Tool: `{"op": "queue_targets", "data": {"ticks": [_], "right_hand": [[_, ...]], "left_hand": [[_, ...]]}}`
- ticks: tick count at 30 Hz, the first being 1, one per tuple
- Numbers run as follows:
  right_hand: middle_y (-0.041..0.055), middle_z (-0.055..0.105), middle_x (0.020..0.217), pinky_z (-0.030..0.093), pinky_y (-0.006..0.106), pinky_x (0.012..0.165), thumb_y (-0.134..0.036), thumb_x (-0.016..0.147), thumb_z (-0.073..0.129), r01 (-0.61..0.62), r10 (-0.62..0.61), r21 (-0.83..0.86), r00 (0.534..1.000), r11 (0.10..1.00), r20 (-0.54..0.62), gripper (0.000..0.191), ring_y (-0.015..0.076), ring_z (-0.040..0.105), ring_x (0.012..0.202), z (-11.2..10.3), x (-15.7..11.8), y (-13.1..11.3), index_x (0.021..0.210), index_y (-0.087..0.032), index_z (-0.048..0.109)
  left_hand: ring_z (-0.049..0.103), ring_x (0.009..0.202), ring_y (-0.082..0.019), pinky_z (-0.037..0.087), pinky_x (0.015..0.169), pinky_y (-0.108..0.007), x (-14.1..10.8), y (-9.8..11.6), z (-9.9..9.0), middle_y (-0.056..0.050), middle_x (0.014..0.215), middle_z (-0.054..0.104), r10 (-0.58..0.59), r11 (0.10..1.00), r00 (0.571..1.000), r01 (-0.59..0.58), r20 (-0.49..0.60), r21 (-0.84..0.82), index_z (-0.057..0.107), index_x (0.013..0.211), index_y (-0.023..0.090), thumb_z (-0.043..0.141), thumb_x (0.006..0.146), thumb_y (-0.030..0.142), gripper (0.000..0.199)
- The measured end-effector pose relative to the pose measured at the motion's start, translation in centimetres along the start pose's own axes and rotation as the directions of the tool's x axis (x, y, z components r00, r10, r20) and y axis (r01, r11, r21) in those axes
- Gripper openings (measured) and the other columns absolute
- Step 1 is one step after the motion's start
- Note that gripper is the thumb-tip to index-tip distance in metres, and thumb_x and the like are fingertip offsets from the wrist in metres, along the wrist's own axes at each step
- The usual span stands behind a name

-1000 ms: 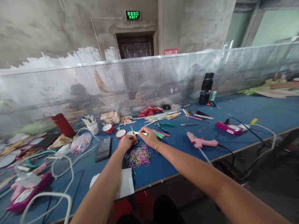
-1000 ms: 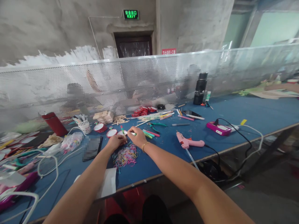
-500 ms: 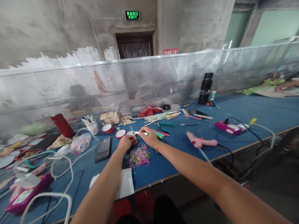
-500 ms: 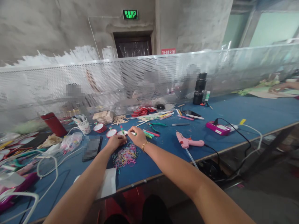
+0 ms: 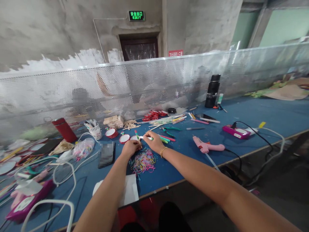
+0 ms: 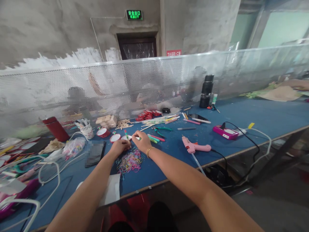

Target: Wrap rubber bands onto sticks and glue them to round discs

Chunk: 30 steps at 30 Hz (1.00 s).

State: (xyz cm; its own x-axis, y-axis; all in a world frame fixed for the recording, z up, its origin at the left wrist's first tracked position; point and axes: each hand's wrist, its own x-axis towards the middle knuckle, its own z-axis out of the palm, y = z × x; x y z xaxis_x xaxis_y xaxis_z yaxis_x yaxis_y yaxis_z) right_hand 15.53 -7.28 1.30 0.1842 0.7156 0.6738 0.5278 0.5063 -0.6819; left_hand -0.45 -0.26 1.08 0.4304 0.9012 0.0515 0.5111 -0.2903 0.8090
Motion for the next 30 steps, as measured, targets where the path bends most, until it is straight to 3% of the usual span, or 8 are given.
{"op": "queue_targets", "data": {"ticks": [30], "right_hand": [[-0.0002, 0.061, 0.072, 0.042, 0.027, 0.072, -0.026, 0.079, 0.049, 0.005, -0.005, 0.012, 1.000, 1.000, 0.029, 0.014, 0.0154, 0.055, 0.073, -0.01, -0.04, -0.57, 0.068, -0.021, 0.056]], "left_hand": [[0.056, 0.053, -0.011, 0.040, 0.052, -0.020, 0.36, -0.60, 0.10, -0.003, 0.064, 0.066, -0.024, 1.000, 1.000, 0.024, -0.014, 0.006, 0.068, 0.070, 0.017, 0.065, 0.068, 0.037, 0.021]]}}
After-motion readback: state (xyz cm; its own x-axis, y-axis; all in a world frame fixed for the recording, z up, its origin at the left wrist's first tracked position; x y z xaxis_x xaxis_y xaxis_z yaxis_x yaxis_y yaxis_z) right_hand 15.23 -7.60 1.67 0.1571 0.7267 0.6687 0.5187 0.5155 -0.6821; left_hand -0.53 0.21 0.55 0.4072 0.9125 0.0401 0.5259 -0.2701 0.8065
